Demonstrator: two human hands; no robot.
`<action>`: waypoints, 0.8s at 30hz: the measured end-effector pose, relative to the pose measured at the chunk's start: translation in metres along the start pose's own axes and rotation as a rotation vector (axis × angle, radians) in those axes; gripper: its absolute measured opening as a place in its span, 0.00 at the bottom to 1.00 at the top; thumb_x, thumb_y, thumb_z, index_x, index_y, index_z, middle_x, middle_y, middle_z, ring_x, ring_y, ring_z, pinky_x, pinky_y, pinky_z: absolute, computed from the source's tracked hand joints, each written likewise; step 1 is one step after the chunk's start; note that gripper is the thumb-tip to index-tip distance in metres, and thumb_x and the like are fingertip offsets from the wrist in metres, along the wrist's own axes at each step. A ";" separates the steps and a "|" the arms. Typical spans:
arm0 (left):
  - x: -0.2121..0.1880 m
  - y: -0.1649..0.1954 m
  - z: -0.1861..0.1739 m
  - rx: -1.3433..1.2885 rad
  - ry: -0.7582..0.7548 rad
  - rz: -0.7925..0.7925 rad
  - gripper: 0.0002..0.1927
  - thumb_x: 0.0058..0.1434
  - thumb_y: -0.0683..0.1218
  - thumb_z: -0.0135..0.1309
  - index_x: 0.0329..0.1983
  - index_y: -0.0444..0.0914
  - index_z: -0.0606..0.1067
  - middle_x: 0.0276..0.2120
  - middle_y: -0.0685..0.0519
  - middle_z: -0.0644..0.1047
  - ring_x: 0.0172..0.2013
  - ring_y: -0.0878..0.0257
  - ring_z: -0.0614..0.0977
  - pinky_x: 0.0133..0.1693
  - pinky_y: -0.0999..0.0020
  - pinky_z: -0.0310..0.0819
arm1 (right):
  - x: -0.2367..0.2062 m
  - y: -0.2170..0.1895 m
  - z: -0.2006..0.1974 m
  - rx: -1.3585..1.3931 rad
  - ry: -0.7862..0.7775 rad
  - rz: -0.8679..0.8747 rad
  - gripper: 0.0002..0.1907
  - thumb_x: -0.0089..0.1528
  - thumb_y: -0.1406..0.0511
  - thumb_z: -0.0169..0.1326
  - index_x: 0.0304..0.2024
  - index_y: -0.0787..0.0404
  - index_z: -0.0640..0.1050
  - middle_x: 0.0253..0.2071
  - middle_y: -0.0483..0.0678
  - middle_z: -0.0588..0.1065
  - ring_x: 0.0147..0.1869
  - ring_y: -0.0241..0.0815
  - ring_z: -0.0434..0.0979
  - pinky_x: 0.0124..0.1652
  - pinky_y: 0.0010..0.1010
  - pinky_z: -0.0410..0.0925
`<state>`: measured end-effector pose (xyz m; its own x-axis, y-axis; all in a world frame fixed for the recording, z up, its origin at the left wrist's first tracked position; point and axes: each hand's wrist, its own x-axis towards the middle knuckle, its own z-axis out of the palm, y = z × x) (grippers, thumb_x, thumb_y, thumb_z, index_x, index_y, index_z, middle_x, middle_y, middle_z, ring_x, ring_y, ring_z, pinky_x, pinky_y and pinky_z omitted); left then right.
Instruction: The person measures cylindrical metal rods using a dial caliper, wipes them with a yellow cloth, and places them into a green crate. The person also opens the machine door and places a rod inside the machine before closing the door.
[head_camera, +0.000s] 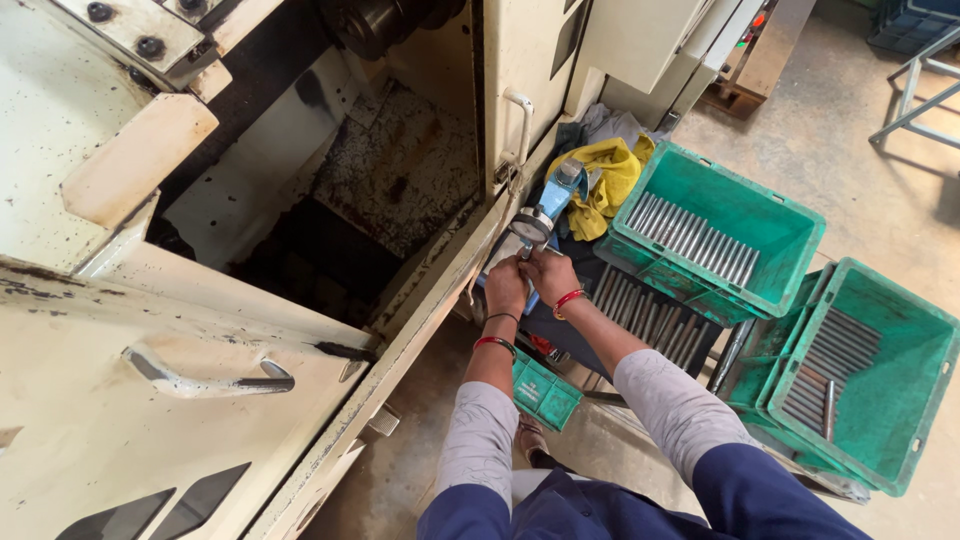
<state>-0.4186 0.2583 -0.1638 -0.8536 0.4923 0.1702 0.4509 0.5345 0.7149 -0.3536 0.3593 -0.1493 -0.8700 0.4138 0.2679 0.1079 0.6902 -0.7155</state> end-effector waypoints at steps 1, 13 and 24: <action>0.000 0.000 0.000 0.000 0.002 0.006 0.04 0.62 0.42 0.55 0.36 0.36 0.76 0.38 0.42 0.81 0.40 0.43 0.82 0.41 0.51 0.78 | 0.000 0.000 0.000 -0.009 -0.007 0.014 0.08 0.60 0.67 0.61 0.38 0.66 0.79 0.32 0.58 0.78 0.37 0.59 0.81 0.37 0.42 0.74; 0.005 0.006 -0.005 0.030 -0.008 0.010 0.04 0.62 0.43 0.56 0.36 0.36 0.77 0.38 0.43 0.81 0.40 0.44 0.82 0.42 0.51 0.78 | 0.006 -0.009 -0.006 -0.019 -0.025 0.008 0.09 0.61 0.66 0.61 0.38 0.65 0.76 0.32 0.60 0.77 0.38 0.62 0.79 0.35 0.46 0.72; 0.008 0.012 -0.011 0.010 0.011 0.015 0.07 0.65 0.43 0.55 0.35 0.35 0.78 0.37 0.42 0.81 0.39 0.44 0.83 0.41 0.53 0.78 | 0.011 -0.016 -0.008 -0.071 -0.025 0.026 0.10 0.61 0.64 0.60 0.39 0.64 0.76 0.33 0.62 0.77 0.39 0.64 0.79 0.36 0.48 0.72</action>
<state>-0.4232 0.2613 -0.1463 -0.8493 0.4931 0.1885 0.4663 0.5335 0.7056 -0.3610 0.3579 -0.1294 -0.8779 0.4180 0.2334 0.1637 0.7202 -0.6742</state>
